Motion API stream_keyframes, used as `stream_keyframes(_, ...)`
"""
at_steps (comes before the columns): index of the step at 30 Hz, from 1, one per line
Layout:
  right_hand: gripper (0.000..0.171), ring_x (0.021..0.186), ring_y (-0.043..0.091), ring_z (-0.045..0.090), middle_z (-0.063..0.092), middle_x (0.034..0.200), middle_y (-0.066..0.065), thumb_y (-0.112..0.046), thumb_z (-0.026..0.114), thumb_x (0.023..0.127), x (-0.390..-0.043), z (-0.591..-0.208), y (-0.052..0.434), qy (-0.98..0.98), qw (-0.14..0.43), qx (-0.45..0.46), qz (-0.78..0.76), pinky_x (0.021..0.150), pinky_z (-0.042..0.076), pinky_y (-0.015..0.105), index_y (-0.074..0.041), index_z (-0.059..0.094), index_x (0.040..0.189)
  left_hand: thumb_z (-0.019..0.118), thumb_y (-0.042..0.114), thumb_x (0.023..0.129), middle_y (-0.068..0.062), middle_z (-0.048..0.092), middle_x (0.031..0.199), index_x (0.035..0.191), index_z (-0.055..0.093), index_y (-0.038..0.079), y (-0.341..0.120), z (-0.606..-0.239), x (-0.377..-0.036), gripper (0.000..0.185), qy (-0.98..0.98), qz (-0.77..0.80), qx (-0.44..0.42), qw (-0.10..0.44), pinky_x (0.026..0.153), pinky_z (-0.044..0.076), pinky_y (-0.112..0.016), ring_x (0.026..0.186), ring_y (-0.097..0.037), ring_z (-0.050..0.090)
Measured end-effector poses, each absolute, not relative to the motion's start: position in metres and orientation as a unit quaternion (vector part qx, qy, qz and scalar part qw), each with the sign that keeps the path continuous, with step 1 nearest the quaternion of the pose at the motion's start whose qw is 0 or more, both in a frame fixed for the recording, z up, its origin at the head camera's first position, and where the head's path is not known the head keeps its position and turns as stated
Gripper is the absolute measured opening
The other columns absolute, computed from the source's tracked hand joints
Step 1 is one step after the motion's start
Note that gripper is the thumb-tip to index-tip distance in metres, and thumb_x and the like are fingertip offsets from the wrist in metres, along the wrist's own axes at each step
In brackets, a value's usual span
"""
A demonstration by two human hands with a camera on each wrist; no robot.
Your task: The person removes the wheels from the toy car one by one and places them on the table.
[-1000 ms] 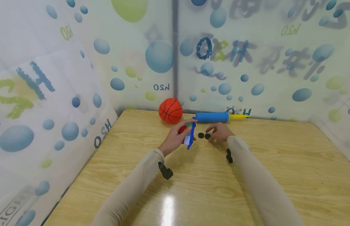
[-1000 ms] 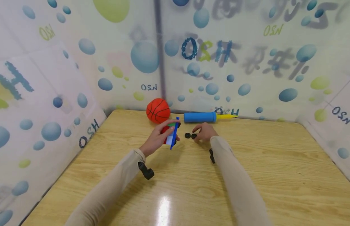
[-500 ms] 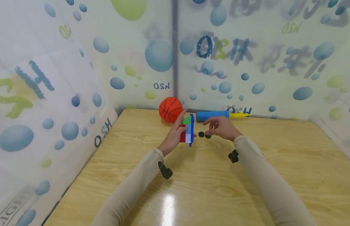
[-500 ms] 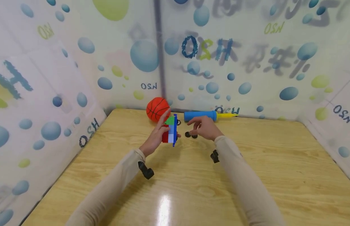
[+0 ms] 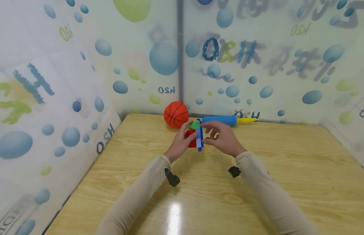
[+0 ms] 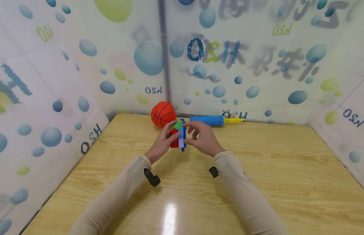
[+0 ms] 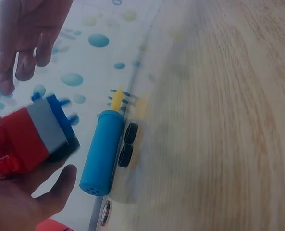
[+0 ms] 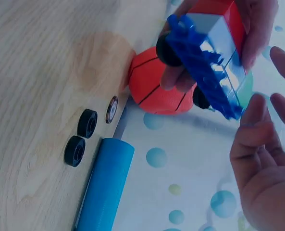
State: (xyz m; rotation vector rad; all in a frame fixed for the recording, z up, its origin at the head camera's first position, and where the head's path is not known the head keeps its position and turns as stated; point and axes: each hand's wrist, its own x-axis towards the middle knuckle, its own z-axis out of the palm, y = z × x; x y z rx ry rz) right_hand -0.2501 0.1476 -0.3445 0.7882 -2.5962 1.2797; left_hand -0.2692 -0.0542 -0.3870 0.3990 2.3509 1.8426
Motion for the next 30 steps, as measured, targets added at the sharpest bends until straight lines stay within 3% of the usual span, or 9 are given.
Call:
stream_keyframes(4, 0.061, 0.076, 0.022, 0.06, 0.062, 0.106, 0.011, -0.015, 0.085, 0.08, -0.247, -0.348, 0.137, -0.874, 0.099, 0.27, 0.392, 0.066, 0.052, 0.027, -0.011, 0.061, 0.135, 0.056, 0.031, 0.103, -0.018, 0.063, 0.123, 0.156, 0.029, 0.026, -0.052, -0.386, -0.268, 0.06, 0.787, 0.599, 0.137, 0.047, 0.091, 0.058, -0.04, 0.108, -0.025, 0.064)
stream_keyframes(7, 0.066, 0.074, 0.022, 0.054, 0.059, 0.105, 0.011, -0.019, 0.089, 0.076, -0.245, -0.35, 0.13, -0.883, 0.117, 0.275, 0.361, 0.063, 0.046, 0.026, -0.011, 0.061, 0.135, 0.06, 0.028, 0.102, -0.016, 0.068, 0.104, 0.156, 0.031, 0.021, -0.05, -0.386, -0.267, 0.062, 0.788, 0.598, 0.145, 0.031, 0.079, 0.059, -0.034, 0.09, -0.018, 0.066)
stream_keyframes(9, 0.068, 0.073, 0.02, 0.049, 0.056, 0.103, 0.01, -0.023, 0.091, 0.074, -0.243, -0.351, 0.126, -0.89, 0.13, 0.278, 0.337, 0.063, 0.043, 0.026, -0.011, 0.062, 0.135, 0.062, 0.027, 0.1, -0.014, 0.067, 0.088, 0.156, 0.032, 0.019, -0.048, -0.386, -0.267, 0.063, 0.783, 0.603, 0.152, 0.026, 0.069, 0.056, -0.03, 0.075, -0.015, 0.063)
stream_keyframes(12, 0.071, 0.074, 0.017, 0.046, 0.053, 0.103, 0.011, -0.028, 0.092, 0.071, -0.242, -0.353, 0.119, -0.9, 0.151, 0.281, 0.295, 0.063, 0.042, 0.026, -0.012, 0.063, 0.134, 0.065, 0.028, 0.099, -0.012, 0.065, 0.079, 0.154, 0.033, 0.018, -0.045, -0.386, -0.267, 0.065, 0.773, 0.614, 0.158, 0.028, 0.06, 0.051, -0.027, 0.064, -0.014, 0.059)
stream_keyframes(17, 0.07, 0.074, 0.019, 0.05, 0.049, 0.106, 0.015, -0.031, 0.093, 0.069, -0.237, -0.353, 0.112, -0.918, 0.183, 0.266, 0.228, 0.065, 0.05, 0.03, -0.015, 0.065, 0.131, 0.069, 0.028, 0.096, -0.016, 0.071, 0.094, 0.153, 0.035, 0.018, -0.04, -0.384, -0.266, 0.067, 0.778, 0.61, 0.149, 0.02, 0.063, 0.055, -0.025, 0.074, -0.013, 0.063)
stream_keyframes(20, 0.066, 0.073, 0.022, 0.052, 0.048, 0.107, 0.017, -0.027, 0.093, 0.07, -0.236, -0.352, 0.11, -0.927, 0.189, 0.253, 0.201, 0.066, 0.055, 0.035, -0.014, 0.066, 0.129, 0.07, 0.026, 0.095, -0.018, 0.072, 0.108, 0.152, 0.036, 0.018, -0.038, -0.382, -0.265, 0.067, 0.779, 0.609, 0.147, 0.017, 0.073, 0.06, -0.029, 0.086, -0.018, 0.067)
stream_keyframes(23, 0.062, 0.078, 0.025, 0.055, 0.047, 0.11, 0.018, -0.02, 0.09, 0.072, -0.236, -0.352, 0.109, -0.931, 0.176, 0.247, 0.205, 0.071, 0.057, 0.037, -0.012, 0.065, 0.128, 0.07, 0.025, 0.095, -0.017, 0.069, 0.123, 0.152, 0.036, 0.019, -0.038, -0.382, -0.265, 0.067, 0.769, 0.622, 0.147, 0.024, 0.087, 0.061, -0.036, 0.107, -0.025, 0.069)
stream_keyframes(26, 0.061, 0.091, 0.029, 0.059, 0.05, 0.116, 0.019, -0.015, 0.087, 0.073, -0.237, -0.351, 0.113, -0.931, 0.155, 0.245, 0.222, 0.077, 0.06, 0.041, -0.011, 0.062, 0.129, 0.065, 0.025, 0.099, -0.016, 0.062, 0.139, 0.153, 0.034, 0.02, -0.042, -0.383, -0.265, 0.063, 0.743, 0.651, 0.15, 0.039, 0.098, 0.057, -0.044, 0.127, -0.03, 0.062)
stream_keyframes(30, 0.065, 0.105, 0.033, 0.061, 0.057, 0.125, 0.019, -0.01, 0.083, 0.075, -0.239, -0.348, 0.125, -0.928, 0.125, 0.235, 0.259, 0.082, 0.061, 0.047, -0.011, 0.056, 0.135, 0.055, 0.021, 0.104, -0.021, 0.062, 0.136, 0.154, 0.033, 0.019, -0.048, -0.384, -0.265, 0.055, 0.712, 0.687, 0.14, 0.033, 0.1, 0.055, -0.048, 0.124, -0.035, 0.064)
